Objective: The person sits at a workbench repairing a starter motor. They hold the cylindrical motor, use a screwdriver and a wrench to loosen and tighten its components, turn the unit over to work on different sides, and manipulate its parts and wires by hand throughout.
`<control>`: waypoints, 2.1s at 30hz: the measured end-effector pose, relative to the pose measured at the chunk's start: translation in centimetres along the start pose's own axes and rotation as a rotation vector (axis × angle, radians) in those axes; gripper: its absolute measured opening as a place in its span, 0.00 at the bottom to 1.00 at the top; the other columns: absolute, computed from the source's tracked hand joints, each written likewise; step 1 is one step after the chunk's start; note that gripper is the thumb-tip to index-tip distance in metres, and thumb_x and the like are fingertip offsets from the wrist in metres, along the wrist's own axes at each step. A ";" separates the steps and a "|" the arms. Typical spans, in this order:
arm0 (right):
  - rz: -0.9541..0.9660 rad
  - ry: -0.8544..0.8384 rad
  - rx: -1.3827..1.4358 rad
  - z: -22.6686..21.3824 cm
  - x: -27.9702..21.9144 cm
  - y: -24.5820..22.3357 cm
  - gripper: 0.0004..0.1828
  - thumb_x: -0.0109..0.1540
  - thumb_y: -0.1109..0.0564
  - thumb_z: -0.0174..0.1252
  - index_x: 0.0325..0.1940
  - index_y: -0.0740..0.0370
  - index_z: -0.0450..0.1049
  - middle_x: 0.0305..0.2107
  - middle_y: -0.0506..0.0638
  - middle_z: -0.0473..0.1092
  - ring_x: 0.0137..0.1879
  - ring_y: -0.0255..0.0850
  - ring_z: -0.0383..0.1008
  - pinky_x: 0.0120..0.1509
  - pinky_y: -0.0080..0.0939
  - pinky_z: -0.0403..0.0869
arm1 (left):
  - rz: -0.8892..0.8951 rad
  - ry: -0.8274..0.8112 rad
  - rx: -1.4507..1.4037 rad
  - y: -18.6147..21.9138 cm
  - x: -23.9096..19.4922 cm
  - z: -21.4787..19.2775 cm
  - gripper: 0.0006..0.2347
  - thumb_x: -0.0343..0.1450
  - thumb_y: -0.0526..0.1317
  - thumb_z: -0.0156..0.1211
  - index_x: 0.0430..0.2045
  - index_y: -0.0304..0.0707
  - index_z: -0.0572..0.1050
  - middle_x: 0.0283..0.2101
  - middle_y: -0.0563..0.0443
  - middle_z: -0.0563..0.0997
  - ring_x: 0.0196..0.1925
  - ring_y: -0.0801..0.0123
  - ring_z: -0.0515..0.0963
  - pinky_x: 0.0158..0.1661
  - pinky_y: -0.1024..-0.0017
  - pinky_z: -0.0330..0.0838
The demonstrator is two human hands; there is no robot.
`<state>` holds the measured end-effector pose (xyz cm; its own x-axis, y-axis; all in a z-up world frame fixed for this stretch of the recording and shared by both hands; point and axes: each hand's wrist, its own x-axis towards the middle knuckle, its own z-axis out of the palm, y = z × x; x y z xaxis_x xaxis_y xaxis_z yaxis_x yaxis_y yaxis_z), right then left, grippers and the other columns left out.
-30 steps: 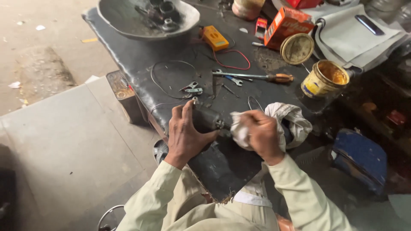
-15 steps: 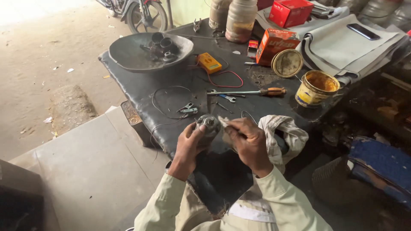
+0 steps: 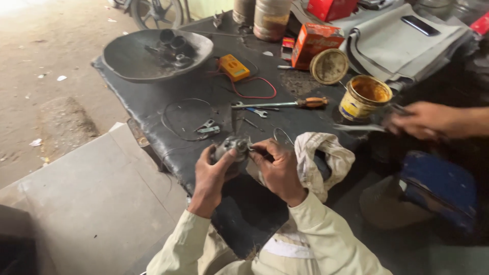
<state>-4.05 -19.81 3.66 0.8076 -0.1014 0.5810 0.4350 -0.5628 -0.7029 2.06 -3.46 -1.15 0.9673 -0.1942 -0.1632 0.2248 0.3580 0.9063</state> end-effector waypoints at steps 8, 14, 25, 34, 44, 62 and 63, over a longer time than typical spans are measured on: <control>-0.213 0.061 -0.441 -2.3 -1.8 0.9 0.13 0.59 0.62 0.60 0.48 0.67 0.77 0.40 0.61 0.77 0.45 0.57 0.78 0.47 0.49 0.76 | 0.460 0.197 0.686 1.4 -1.4 -2.5 0.42 0.56 0.51 0.79 0.60 0.23 0.66 0.51 0.36 0.77 0.50 0.52 0.81 0.47 0.62 0.78; 0.044 -0.036 -0.627 -5.9 2.1 7.6 0.08 0.64 0.56 0.60 0.43 0.61 0.79 0.36 0.57 0.78 0.44 0.55 0.78 0.48 0.53 0.74 | 0.471 0.192 1.111 4.1 -3.8 -1.1 0.45 0.49 0.52 0.80 0.60 0.30 0.66 0.55 0.38 0.72 0.54 0.47 0.76 0.49 0.55 0.74; -0.392 -0.691 -0.942 -4.4 9.8 13.9 0.06 0.59 0.52 0.59 0.35 0.54 0.78 0.37 0.51 0.76 0.50 0.49 0.77 0.51 0.51 0.77 | 0.622 0.196 1.262 2.8 -3.5 -1.8 0.46 0.47 0.56 0.81 0.57 0.31 0.66 0.57 0.34 0.71 0.59 0.42 0.70 0.55 0.50 0.61; -0.214 -0.296 -0.764 -5.3 6.2 9.4 0.06 0.65 0.57 0.58 0.42 0.61 0.73 0.28 0.56 0.74 0.37 0.55 0.77 0.44 0.53 0.74 | 0.583 0.132 1.197 2.4 -3.0 -2.0 0.47 0.49 0.56 0.79 0.62 0.36 0.65 0.51 0.42 0.73 0.55 0.51 0.73 0.56 0.54 0.63; -0.656 -0.558 -0.557 -4.6 3.6 -0.9 0.12 0.55 0.63 0.61 0.43 0.57 0.76 0.33 0.51 0.74 0.39 0.49 0.75 0.44 0.48 0.71 | 0.683 0.142 1.147 2.0 -3.2 -2.1 0.46 0.49 0.55 0.80 0.61 0.34 0.66 0.51 0.42 0.73 0.56 0.53 0.74 0.56 0.55 0.63; 0.571 -0.302 0.465 -4.2 -3.0 3.2 0.09 0.62 0.66 0.60 0.47 0.68 0.74 0.32 0.53 0.75 0.36 0.35 0.74 0.40 0.33 0.73 | 0.721 0.241 1.127 1.2 -3.6 -1.5 0.46 0.49 0.56 0.79 0.61 0.35 0.66 0.46 0.43 0.72 0.49 0.50 0.74 0.51 0.55 0.64; 0.499 -0.305 0.476 -4.2 -3.3 4.0 0.04 0.67 0.66 0.60 0.44 0.71 0.74 0.29 0.54 0.74 0.29 0.35 0.70 0.32 0.33 0.69 | 0.741 0.243 1.122 1.1 -3.6 -1.5 0.46 0.49 0.56 0.79 0.61 0.35 0.66 0.46 0.43 0.72 0.49 0.50 0.74 0.51 0.55 0.64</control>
<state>-6.61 -25.19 0.64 0.9982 0.0189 0.0564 0.0578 -0.0868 -0.9945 -0.94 -0.97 -0.13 0.8407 -0.0769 0.5360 -0.4528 -0.6428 0.6179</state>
